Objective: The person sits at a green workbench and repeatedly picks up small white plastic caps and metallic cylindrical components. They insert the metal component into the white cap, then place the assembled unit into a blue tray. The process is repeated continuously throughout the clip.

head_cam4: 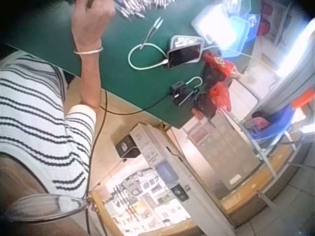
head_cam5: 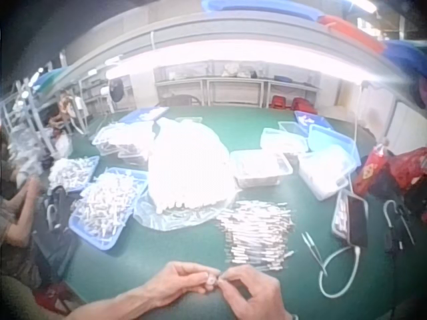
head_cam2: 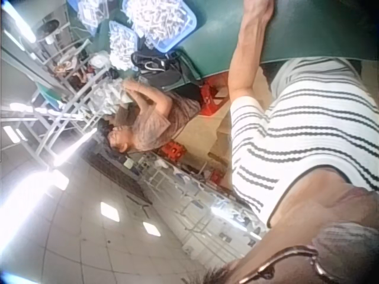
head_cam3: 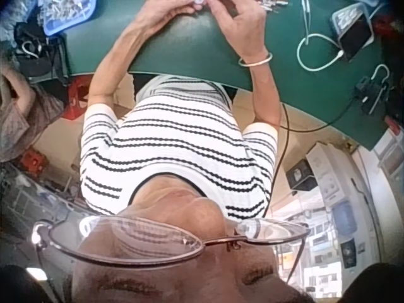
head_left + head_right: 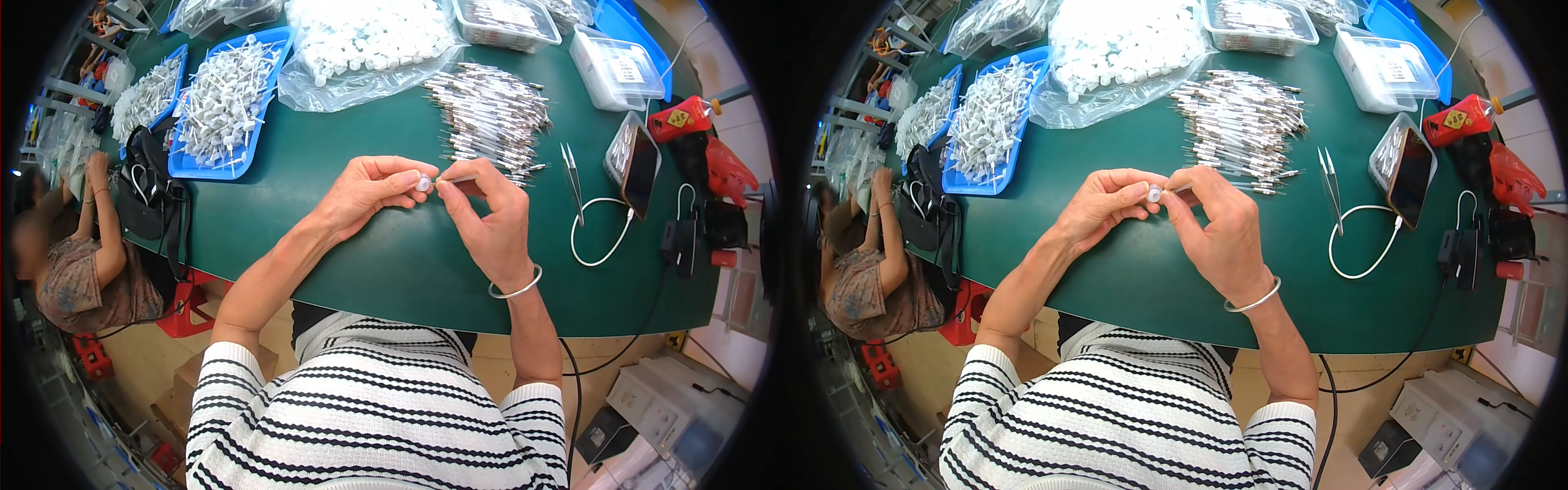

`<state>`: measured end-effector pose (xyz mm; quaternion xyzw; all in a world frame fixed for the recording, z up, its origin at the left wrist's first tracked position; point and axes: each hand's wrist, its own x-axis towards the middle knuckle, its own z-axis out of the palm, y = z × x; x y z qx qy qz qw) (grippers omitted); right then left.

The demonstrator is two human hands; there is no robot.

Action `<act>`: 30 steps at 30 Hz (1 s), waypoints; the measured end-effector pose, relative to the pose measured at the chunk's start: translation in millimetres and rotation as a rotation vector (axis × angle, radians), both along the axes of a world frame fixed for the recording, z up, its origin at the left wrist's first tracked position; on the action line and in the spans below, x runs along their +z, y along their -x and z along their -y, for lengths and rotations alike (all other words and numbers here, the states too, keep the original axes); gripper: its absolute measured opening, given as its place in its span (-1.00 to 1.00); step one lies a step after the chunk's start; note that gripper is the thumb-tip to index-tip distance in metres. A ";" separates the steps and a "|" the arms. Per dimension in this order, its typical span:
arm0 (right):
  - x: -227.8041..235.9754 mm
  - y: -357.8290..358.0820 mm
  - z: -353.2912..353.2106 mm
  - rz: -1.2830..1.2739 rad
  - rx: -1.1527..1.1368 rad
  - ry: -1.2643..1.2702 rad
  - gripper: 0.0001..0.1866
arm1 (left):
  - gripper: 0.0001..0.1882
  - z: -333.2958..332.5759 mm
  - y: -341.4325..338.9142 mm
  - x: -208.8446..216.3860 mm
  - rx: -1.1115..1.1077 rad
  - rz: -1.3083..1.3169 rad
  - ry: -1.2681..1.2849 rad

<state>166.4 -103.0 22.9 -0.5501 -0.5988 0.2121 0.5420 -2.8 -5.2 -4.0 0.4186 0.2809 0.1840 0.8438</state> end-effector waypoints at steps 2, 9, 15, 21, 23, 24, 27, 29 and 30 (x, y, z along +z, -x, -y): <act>0.1 0.0 0.3 0.002 -0.003 0.002 -0.87 | -0.72 0.0 -0.3 -0.8 0.002 -0.002 0.004; -1.6 1.7 0.7 -0.009 0.000 0.016 -0.88 | -0.70 1.9 0.0 -4.7 0.025 0.018 0.048; -3.8 1.9 1.6 -0.092 -0.016 0.054 -0.88 | -0.73 3.6 -0.8 -3.9 0.057 0.033 0.087; -6.1 4.1 1.7 -0.144 -0.025 0.077 -0.89 | -0.74 4.0 -0.8 -1.9 0.061 0.035 0.104; -6.8 4.8 1.2 -0.146 -0.021 0.072 -0.89 | -0.73 3.7 -0.3 -2.0 0.062 0.032 0.104; -7.5 4.2 0.5 -0.138 -0.025 0.064 -0.89 | -0.73 3.5 -0.1 -2.6 0.060 0.031 0.102; -7.5 5.8 0.5 -0.134 -0.023 0.055 -0.90 | -0.71 4.2 0.1 -3.7 0.053 0.042 0.106; -8.5 6.9 -0.1 -0.134 -0.023 0.033 -0.91 | -0.70 5.1 0.5 -4.1 0.053 0.051 0.112; -10.4 6.8 -1.1 -0.132 -0.026 0.012 -0.91 | -0.70 5.5 0.5 -4.1 0.056 0.055 0.114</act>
